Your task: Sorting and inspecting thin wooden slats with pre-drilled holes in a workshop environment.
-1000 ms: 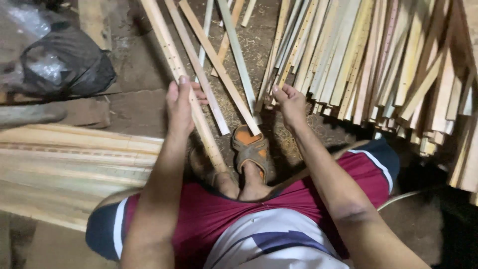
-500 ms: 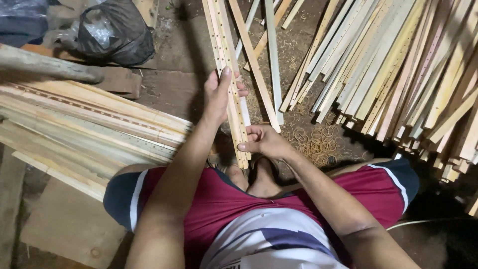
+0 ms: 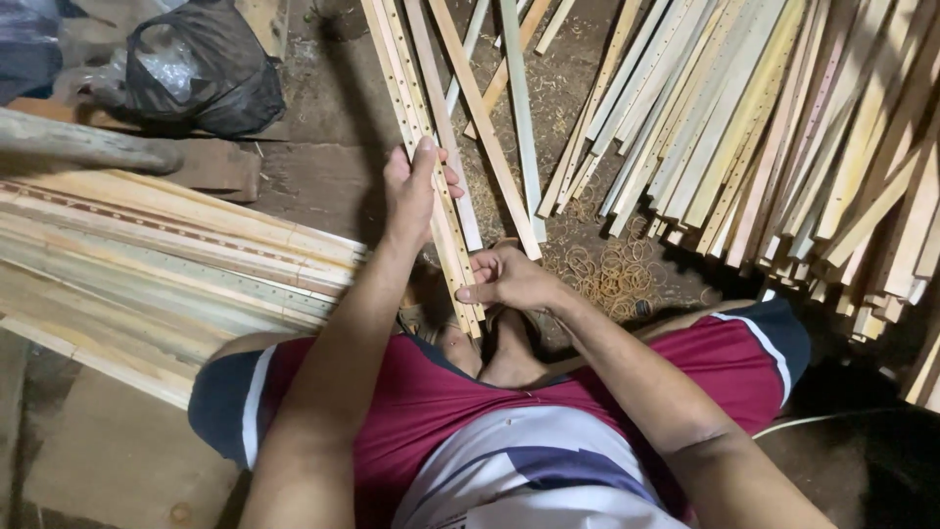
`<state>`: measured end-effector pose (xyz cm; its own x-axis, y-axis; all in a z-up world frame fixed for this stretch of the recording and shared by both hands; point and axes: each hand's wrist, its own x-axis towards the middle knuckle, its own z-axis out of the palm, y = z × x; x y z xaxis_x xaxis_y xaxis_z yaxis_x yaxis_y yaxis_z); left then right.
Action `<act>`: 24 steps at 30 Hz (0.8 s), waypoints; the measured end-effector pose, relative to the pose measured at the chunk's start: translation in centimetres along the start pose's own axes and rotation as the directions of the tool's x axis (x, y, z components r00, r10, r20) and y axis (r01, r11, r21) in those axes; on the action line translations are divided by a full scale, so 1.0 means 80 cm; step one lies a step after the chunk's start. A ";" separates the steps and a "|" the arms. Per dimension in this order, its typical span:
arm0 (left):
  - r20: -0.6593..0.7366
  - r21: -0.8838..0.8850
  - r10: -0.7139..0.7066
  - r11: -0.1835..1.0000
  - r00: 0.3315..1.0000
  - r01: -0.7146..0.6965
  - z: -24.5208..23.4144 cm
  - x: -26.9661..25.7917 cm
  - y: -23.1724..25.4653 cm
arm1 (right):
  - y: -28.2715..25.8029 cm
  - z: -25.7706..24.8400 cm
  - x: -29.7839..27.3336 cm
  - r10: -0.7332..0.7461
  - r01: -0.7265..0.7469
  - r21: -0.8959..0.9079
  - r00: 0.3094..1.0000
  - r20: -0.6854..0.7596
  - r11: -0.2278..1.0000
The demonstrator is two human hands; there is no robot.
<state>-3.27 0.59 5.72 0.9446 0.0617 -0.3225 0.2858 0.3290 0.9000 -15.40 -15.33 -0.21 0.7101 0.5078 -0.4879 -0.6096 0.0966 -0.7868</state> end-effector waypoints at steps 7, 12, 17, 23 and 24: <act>0.002 0.037 -0.002 0.999 1.000 0.002 -0.013 0.006 -0.005 | -0.023 0.019 -0.005 -0.016 0.016 -0.002 1.000 0.027 1.000; -0.026 0.041 -0.033 0.999 0.999 0.034 -0.018 0.003 0.002 | -0.033 0.032 -0.002 -0.033 0.033 0.012 0.999 0.036 0.999; -0.034 0.030 -0.038 0.999 0.999 0.039 -0.024 0.007 -0.003 | -0.028 0.036 0.006 -0.014 0.012 0.022 0.999 0.049 1.000; -0.022 0.011 -0.021 1.000 1.000 0.021 -0.032 0.018 -0.010 | -0.035 0.041 0.009 -0.005 0.002 0.063 0.999 0.052 0.998; -0.012 0.008 -0.013 1.000 1.000 0.013 -0.032 0.019 -0.012 | -0.042 0.043 0.006 -0.008 0.004 0.090 0.999 0.043 0.996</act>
<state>-2.53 2.79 3.58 0.9387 0.0687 -0.3379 0.2996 0.3225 0.8979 -14.23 -12.44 3.52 0.6993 0.5433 -0.4645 -0.6356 0.1753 -0.7518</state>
